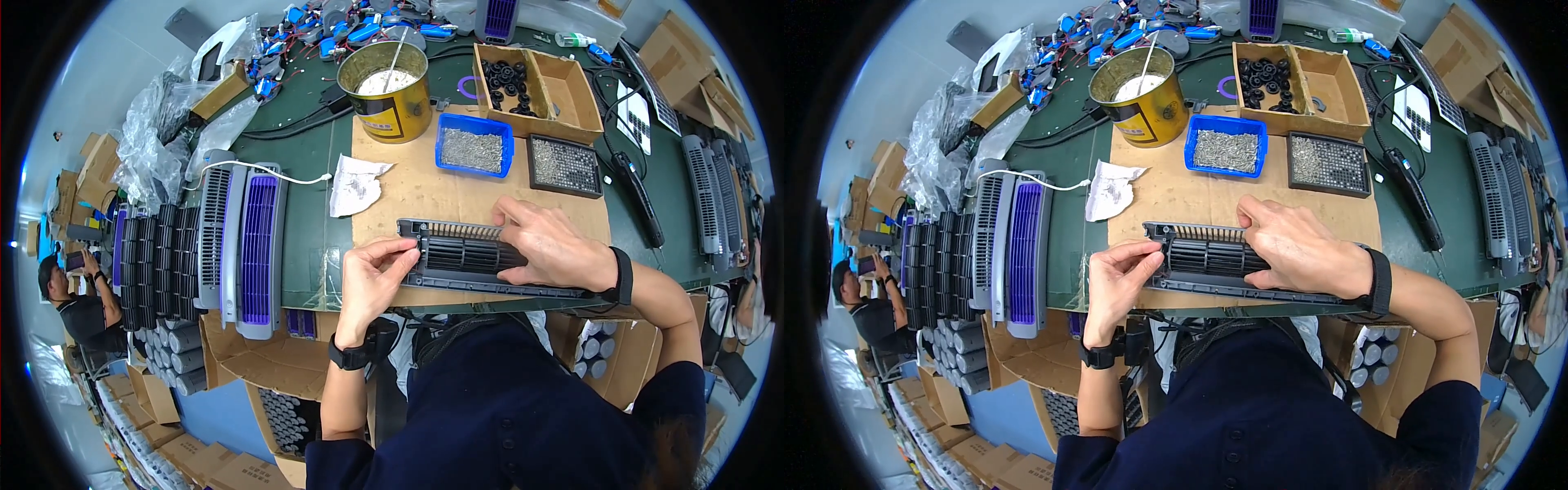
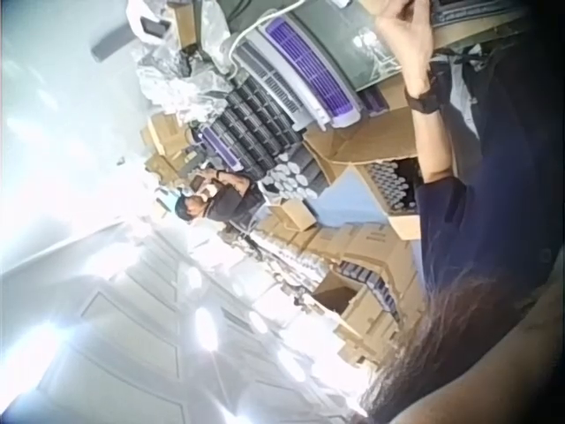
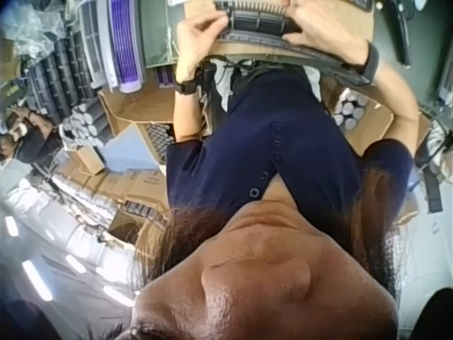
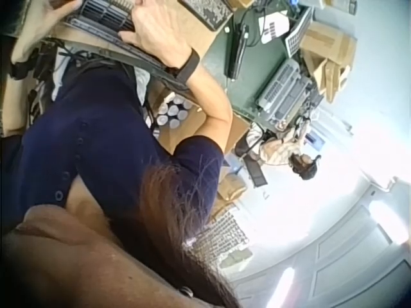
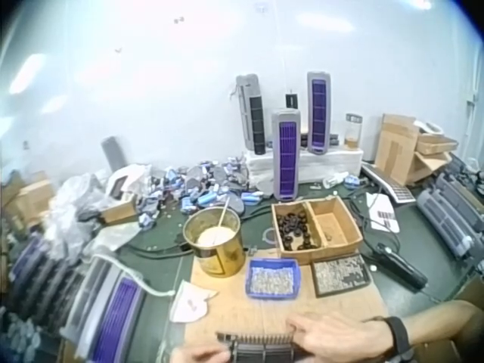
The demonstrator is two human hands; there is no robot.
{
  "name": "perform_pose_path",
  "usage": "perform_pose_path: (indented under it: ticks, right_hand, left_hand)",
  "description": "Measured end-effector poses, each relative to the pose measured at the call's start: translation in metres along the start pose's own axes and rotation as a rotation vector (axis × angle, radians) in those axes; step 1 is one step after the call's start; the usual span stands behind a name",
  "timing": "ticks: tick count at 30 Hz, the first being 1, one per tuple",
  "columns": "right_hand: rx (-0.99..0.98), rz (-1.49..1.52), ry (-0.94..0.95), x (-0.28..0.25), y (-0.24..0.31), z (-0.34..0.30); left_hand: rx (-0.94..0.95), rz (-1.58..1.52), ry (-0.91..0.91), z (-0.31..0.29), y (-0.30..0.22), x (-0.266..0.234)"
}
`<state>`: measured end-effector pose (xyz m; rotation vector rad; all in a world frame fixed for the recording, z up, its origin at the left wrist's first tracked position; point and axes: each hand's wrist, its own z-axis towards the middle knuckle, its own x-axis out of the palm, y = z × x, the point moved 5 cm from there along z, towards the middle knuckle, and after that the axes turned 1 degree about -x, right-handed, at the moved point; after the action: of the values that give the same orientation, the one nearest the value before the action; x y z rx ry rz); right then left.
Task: The person assembles a portable fan by placing a fan blade into the housing, inserting a rubber grommet, and connecting a battery pack to the internal wiring. They then snap a purple grille onto the housing and secure the end cap by driving screws with a power screwdriver.
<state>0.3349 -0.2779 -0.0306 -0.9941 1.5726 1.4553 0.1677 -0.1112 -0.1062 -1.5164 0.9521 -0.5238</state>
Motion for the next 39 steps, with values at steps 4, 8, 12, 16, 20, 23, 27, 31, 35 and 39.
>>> perform_pose_path:
  ticks: [4,8,12,16,20,23,27,31,35,39]
  right_hand:
    - [-0.004,-0.009,-0.028,-0.003,-0.001,-0.001]
    - [0.078,-0.031,0.05,0.0,-0.005,-0.005]
    - [0.06,0.293,0.137,-0.037,-0.03,0.006]
    - [0.338,0.102,-0.365,-0.103,-0.137,0.021]
    - [0.599,-0.287,-0.241,-0.084,-0.234,0.03]
    - [0.643,-0.406,-0.189,-0.068,-0.244,0.046]
    - [0.625,-0.539,-0.181,-0.069,-0.241,0.047]
    - [0.417,-0.387,-0.616,-0.102,-0.177,0.03]
    - [0.137,0.422,-0.36,-0.073,-0.058,0.038]
    - [-0.069,0.552,-0.06,-0.037,0.014,0.043]
  left_hand:
    - [0.103,-0.119,0.016,0.003,0.0,0.001]
    - [0.004,-0.083,0.029,0.006,-0.009,0.007]
    - [-0.024,0.053,-0.082,0.002,-0.002,0.002]
    - [-0.019,0.124,-0.116,0.004,-0.004,0.006]
    - [0.027,0.173,-0.171,0.009,-0.011,0.015]
    - [0.063,0.157,-0.19,0.005,-0.004,0.011]
    - [0.065,0.117,-0.191,0.011,0.007,0.008]
    - [0.055,0.027,-0.183,0.014,-0.002,0.004]
    - [0.086,-0.01,-0.242,0.007,-0.025,-0.005]
    - [0.179,-0.214,-0.081,-0.003,-0.055,0.007]
